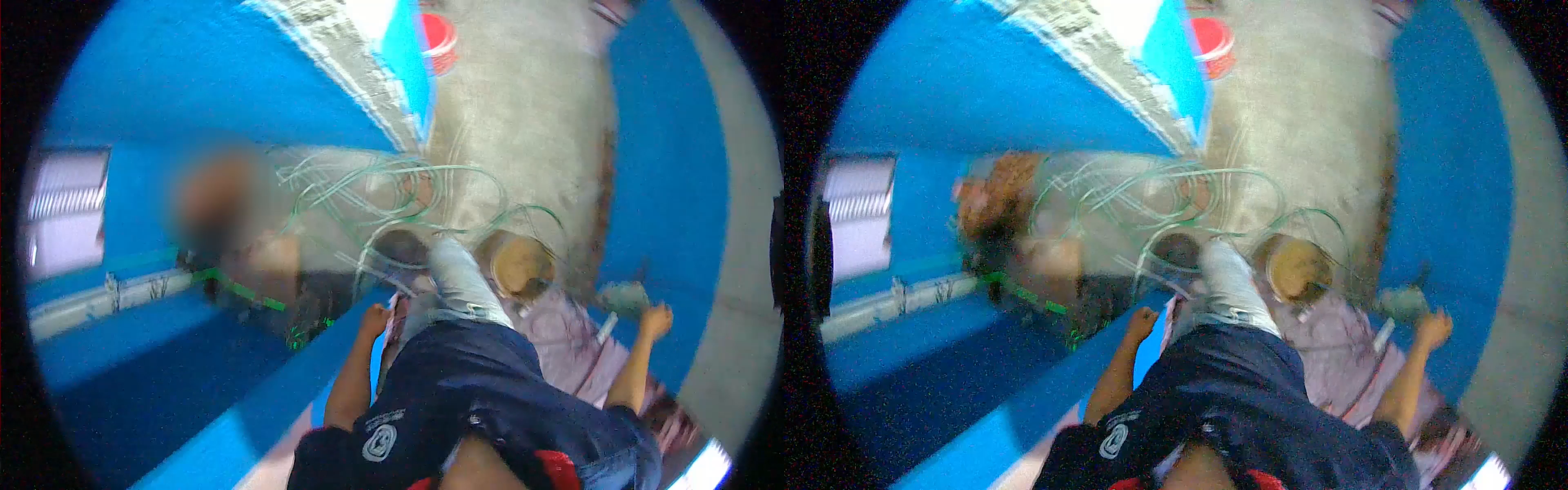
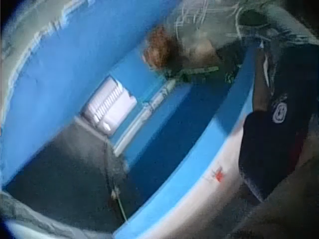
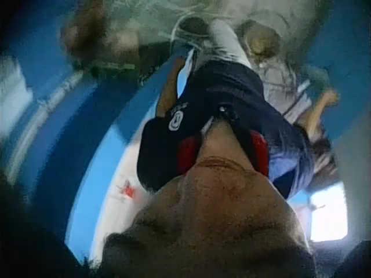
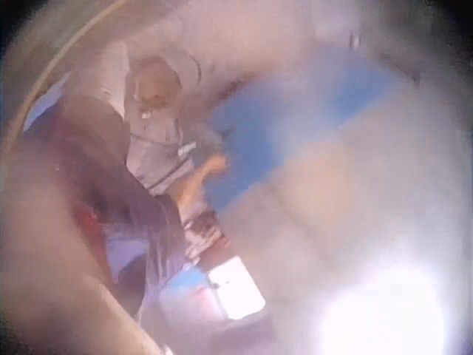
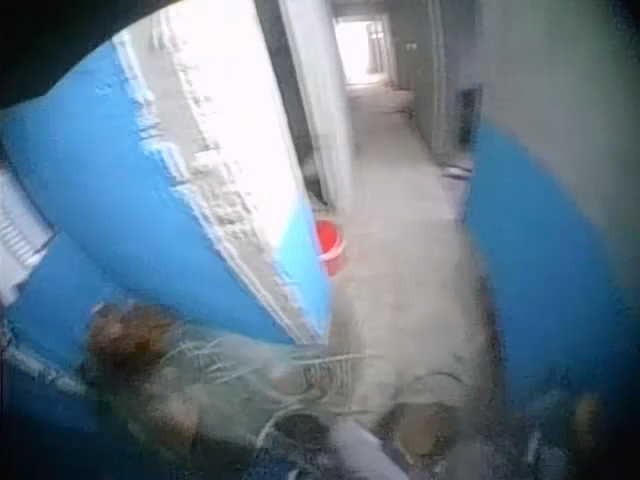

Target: The person uses a power mixer to mix a substance in a bucket, pours water from a bottle into the bucket, and then uses a glue applicator on a PVC pipe while sitting on the floor.

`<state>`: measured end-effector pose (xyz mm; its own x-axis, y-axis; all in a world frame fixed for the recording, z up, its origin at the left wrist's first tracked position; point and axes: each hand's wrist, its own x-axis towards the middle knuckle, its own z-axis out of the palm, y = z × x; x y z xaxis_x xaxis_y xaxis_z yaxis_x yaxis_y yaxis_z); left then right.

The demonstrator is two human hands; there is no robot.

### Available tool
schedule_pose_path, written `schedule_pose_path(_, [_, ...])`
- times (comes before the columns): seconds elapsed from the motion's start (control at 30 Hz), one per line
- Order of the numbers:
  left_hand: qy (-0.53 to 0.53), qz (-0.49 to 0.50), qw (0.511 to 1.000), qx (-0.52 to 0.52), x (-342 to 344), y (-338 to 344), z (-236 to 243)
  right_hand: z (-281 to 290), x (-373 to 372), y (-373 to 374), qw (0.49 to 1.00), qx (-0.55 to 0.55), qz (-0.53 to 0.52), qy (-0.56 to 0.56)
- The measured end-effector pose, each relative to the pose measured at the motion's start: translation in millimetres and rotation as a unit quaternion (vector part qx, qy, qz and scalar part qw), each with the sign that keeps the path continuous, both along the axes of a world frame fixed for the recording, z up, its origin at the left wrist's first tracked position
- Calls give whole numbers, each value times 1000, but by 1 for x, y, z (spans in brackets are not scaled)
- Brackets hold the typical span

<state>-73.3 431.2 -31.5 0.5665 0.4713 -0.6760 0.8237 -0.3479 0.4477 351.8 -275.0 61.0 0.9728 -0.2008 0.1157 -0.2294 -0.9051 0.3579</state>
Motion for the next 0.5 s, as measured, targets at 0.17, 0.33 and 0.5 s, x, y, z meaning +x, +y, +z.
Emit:
schedule_pose_path(0.17, [-106, 3, 988, -113, 110, -33, 47, 32, 10, 25, 994, -10, -77, -74])
schedule_pose_path(0.33, [-135, -123, 983, -18, 89, 6, -21, 30, 38, 100, 966, 221, -16, -133])
schedule_pose_path(0.5, [-41, -272, 961, 29, 40, 53, -117, -62, 98, 132, 883, 438, -168, 6])
